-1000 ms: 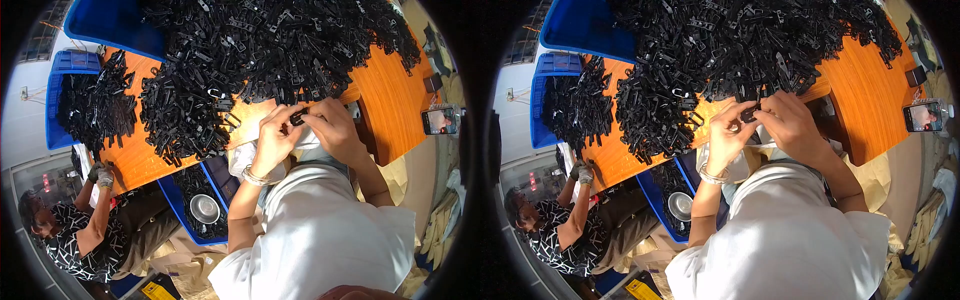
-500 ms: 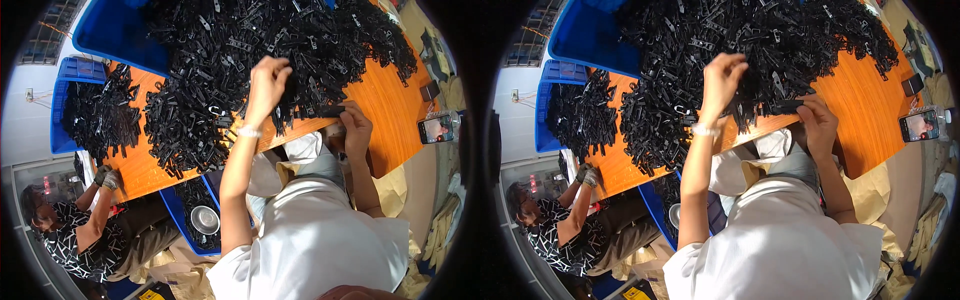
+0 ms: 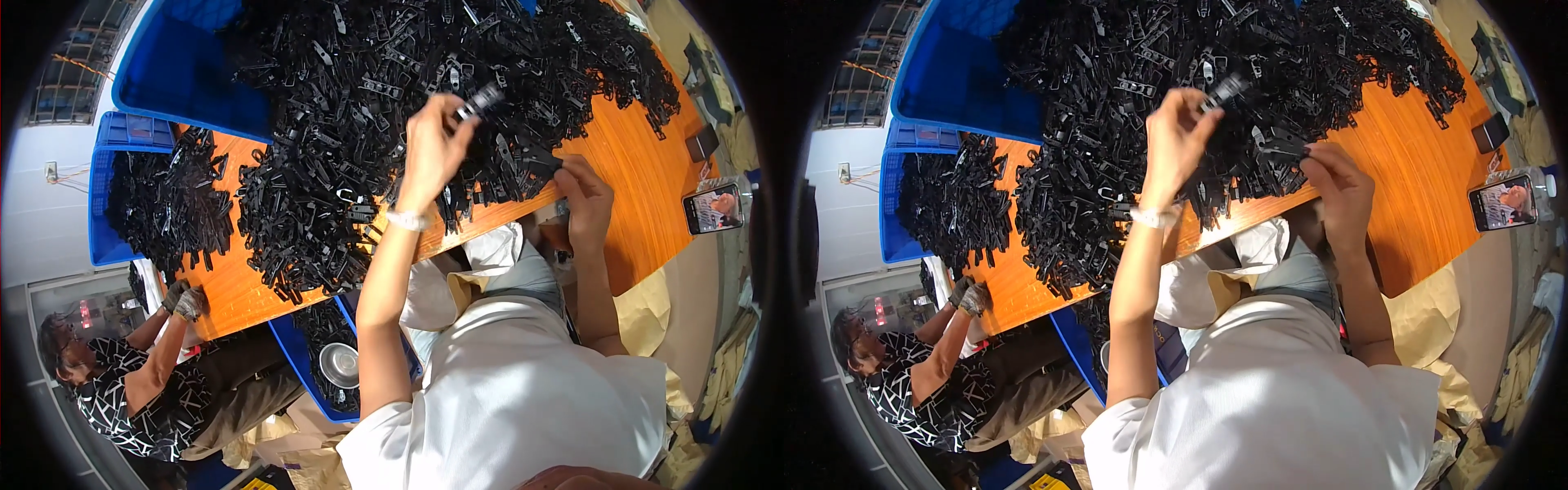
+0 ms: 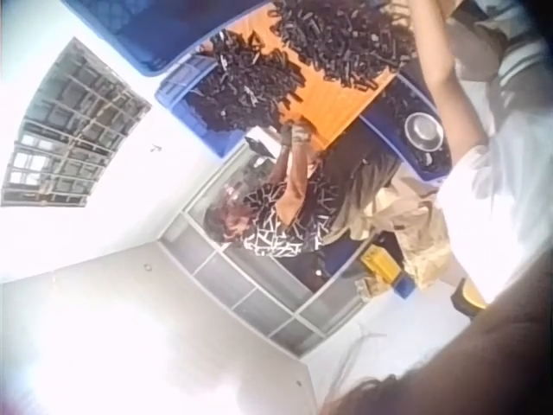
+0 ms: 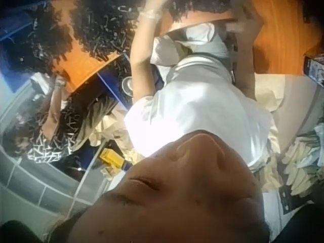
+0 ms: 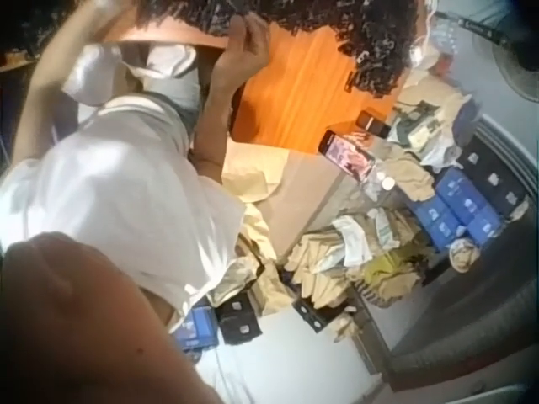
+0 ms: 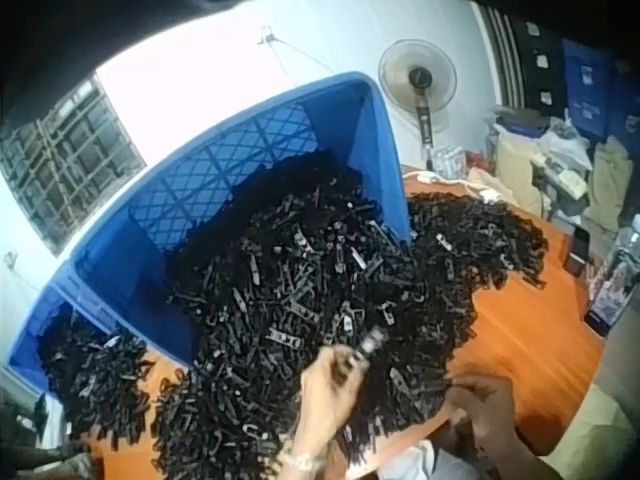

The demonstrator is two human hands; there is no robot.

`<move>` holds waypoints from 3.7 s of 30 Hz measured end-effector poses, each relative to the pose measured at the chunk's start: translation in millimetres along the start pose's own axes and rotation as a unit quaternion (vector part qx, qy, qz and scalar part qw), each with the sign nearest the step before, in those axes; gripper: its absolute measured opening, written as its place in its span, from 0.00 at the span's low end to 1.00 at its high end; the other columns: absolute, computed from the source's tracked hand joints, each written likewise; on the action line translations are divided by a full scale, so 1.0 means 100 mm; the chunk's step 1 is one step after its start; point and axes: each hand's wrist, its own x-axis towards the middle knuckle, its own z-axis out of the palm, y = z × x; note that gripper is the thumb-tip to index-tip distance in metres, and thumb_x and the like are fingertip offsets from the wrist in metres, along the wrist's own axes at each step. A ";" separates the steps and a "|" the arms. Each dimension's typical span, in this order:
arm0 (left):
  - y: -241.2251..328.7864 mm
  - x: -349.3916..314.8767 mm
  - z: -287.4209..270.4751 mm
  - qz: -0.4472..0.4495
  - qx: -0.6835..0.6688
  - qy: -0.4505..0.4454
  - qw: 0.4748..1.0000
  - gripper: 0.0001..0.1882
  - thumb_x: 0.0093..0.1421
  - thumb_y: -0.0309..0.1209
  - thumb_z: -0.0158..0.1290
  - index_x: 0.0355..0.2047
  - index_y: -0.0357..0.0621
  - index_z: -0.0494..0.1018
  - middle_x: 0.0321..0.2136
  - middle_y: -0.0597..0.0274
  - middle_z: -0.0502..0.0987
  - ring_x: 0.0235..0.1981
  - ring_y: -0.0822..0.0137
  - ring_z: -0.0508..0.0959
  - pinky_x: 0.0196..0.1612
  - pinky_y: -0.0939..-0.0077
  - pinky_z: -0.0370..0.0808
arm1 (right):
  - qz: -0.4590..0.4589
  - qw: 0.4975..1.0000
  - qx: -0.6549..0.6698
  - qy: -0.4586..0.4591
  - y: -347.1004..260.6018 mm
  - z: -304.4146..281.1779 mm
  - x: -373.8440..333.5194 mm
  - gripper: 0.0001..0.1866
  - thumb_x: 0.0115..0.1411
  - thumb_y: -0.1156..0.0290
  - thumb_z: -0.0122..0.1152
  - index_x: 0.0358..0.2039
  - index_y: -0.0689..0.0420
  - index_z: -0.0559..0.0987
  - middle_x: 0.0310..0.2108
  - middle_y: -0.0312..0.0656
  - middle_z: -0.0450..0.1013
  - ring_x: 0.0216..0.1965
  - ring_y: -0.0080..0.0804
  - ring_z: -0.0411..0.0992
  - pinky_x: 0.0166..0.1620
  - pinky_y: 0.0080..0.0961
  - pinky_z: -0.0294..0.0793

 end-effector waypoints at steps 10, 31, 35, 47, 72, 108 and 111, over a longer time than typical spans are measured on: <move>0.29 -0.55 -0.16 0.023 -0.113 -0.065 0.991 0.13 0.42 0.16 0.57 0.31 0.32 0.71 0.26 0.61 0.71 0.22 0.77 0.73 0.24 0.88 0.73 | 0.113 0.990 -0.040 -0.080 -0.23 0.25 0.09 0.06 0.52 0.73 0.54 0.24 0.63 0.75 0.16 0.34 0.68 0.19 0.15 0.64 0.24 0.08 0.59; 0.32 -0.57 -0.04 -0.185 -0.385 -0.186 0.885 0.05 0.52 0.23 0.50 0.22 0.35 0.71 0.16 0.70 0.67 0.18 0.81 0.65 0.21 0.87 0.61 | 0.071 0.985 0.019 -0.156 -0.10 0.29 -0.01 0.07 0.50 0.80 0.55 0.31 0.65 0.75 0.24 0.36 0.69 0.23 0.16 0.66 0.27 0.10 0.64; 0.24 -0.34 -0.07 -0.136 -0.270 -0.295 0.906 0.10 0.55 0.27 0.47 0.20 0.34 0.71 0.17 0.66 0.69 0.18 0.80 0.68 0.20 0.86 0.63 | 0.060 0.992 0.036 -0.102 0.00 0.24 -0.05 0.08 0.52 0.78 0.52 0.34 0.64 0.74 0.23 0.35 0.69 0.21 0.15 0.64 0.25 0.10 0.62; -0.35 1.07 0.20 0.123 0.234 0.107 0.959 0.06 0.45 0.27 0.52 0.22 0.37 0.74 0.25 0.49 0.72 0.27 0.51 0.73 0.31 0.64 0.70 | 0.094 0.994 0.040 -0.037 0.06 0.03 -0.06 0.09 0.54 0.77 0.50 0.35 0.67 0.71 0.25 0.46 0.73 0.19 0.17 0.65 0.23 0.10 0.63; -0.28 0.57 -0.09 -0.147 -0.338 0.009 0.930 0.08 0.50 0.19 0.43 0.30 0.31 0.70 0.22 0.57 0.73 0.20 0.70 0.72 0.24 0.84 0.68 | 0.117 0.990 0.064 -0.055 0.05 0.09 -0.07 0.08 0.53 0.79 0.49 0.35 0.66 0.72 0.25 0.43 0.72 0.24 0.24 0.71 0.26 0.14 0.67; 0.05 -1.43 -0.32 -0.089 -0.190 -0.100 0.972 0.16 0.53 0.25 0.49 0.43 0.35 0.67 0.30 0.57 0.75 0.27 0.73 0.74 0.31 0.83 0.70 | 0.091 0.930 -0.029 -0.354 -0.01 0.33 -0.19 0.12 0.46 0.85 0.49 0.33 0.64 0.74 0.30 0.39 0.66 0.28 0.19 0.67 0.29 0.12 0.67; -0.12 -1.58 -0.59 -0.071 0.182 0.059 0.979 0.07 0.51 0.26 0.50 0.30 0.35 0.72 0.24 0.56 0.72 0.20 0.64 0.73 0.26 0.75 0.69 | 0.000 0.901 -0.143 -0.409 0.17 0.34 -0.32 0.08 0.47 0.82 0.53 0.30 0.64 0.75 0.30 0.42 0.69 0.32 0.28 0.69 0.34 0.20 0.68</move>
